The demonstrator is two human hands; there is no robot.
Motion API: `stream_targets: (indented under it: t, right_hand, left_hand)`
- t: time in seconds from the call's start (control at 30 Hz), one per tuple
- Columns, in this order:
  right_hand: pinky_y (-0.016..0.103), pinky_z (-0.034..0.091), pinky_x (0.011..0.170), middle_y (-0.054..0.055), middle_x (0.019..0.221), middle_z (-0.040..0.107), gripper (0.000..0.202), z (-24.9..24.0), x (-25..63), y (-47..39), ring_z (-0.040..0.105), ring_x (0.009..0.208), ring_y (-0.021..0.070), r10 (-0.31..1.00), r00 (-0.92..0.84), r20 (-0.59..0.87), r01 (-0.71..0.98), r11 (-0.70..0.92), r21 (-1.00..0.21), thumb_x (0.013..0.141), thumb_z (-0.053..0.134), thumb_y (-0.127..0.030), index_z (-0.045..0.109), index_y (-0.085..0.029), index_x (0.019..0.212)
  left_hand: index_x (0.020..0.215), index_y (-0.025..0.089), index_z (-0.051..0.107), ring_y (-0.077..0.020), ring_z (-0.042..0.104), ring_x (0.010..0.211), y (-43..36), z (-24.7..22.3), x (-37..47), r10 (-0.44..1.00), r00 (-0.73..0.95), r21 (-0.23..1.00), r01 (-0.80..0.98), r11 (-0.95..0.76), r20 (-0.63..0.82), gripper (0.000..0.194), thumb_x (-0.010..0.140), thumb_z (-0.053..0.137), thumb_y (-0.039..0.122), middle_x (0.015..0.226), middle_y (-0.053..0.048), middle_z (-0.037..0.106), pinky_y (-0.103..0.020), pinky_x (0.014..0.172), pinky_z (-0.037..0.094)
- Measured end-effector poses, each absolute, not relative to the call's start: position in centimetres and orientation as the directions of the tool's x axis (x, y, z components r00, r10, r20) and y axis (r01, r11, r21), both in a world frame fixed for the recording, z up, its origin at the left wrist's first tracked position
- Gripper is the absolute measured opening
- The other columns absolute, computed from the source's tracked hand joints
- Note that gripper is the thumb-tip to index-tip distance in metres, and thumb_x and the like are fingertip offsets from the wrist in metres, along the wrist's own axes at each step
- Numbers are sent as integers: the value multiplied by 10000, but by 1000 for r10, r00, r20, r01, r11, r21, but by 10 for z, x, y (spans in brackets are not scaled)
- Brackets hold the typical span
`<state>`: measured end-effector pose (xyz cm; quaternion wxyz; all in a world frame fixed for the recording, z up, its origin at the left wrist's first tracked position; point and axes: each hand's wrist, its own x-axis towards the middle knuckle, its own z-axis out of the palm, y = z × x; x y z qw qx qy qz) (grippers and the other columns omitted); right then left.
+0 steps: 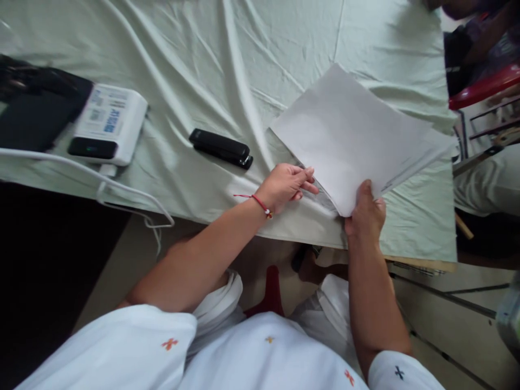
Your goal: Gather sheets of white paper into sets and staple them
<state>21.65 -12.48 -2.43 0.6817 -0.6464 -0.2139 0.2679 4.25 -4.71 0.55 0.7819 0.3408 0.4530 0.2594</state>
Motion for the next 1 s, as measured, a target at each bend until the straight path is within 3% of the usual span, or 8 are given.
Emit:
stream_targets:
  t: [0.23,0.4,0.53,0.67,0.77,0.87,1.0]
  right_hand:
    - [342,666,914,61,1099,765,437,-24,199,-123,757,1075,209,605,785,-133,-155,-17,-988,830,812,-591,657,-211,980]
    - [342,659,911,79,1071,769,432,-24,195,-125,746,1136,229,667,735,-123,-121,-50,-991,869,757,-610,681,-199,979]
    - [370,650,963,94,1109,772,452,-23,200,-125,735,1196,247,718,688,-108,-107,-47,-993,879,729,-629,715,-197,1013]
    - [392,660,964,97,1042,776,457,-21,203,-125,733,1201,268,739,659,-144,-165,-44,-985,850,765,-621,726,-188,989]
    - [374,686,883,75,957,775,459,-21,204,-126,770,1066,257,714,673,-193,-222,-54,-974,800,828,-604,722,-190,968]
    - [342,687,665,54,890,770,478,-22,206,-127,754,756,203,694,675,-252,-262,-94,-961,777,852,-600,723,-185,974]
    - [288,543,383,54,709,719,547,-23,212,-128,609,479,155,695,613,-377,-325,-213,-921,806,796,-677,723,-149,928]
  left_hand:
    - [642,115,673,-27,452,374,-65,5,55,709,477,776,-84,625,-520,339,923,824,229,676,-66,756,-194,417,312]
    - [555,142,629,-47,464,382,-66,5,56,772,400,818,-91,569,-493,409,951,712,85,601,-16,680,-214,438,316]
    - [556,140,626,-51,494,395,-63,6,56,761,422,812,-94,576,-492,384,910,747,49,590,-4,665,-213,461,340]
    - [589,127,624,-34,501,397,-61,7,54,728,448,779,-104,618,-518,396,975,680,55,609,-13,673,-192,456,341]
    - [622,123,623,-23,505,401,-60,8,54,705,456,750,-114,652,-543,389,1005,645,64,638,-19,683,-179,442,322]
    - [633,129,595,-20,515,410,-60,9,55,693,453,713,-162,682,-561,387,1013,644,75,602,5,634,-166,420,272]
    - [685,114,631,-26,544,437,-62,10,54,685,511,660,-269,701,-519,298,967,679,33,639,6,647,-169,401,234]
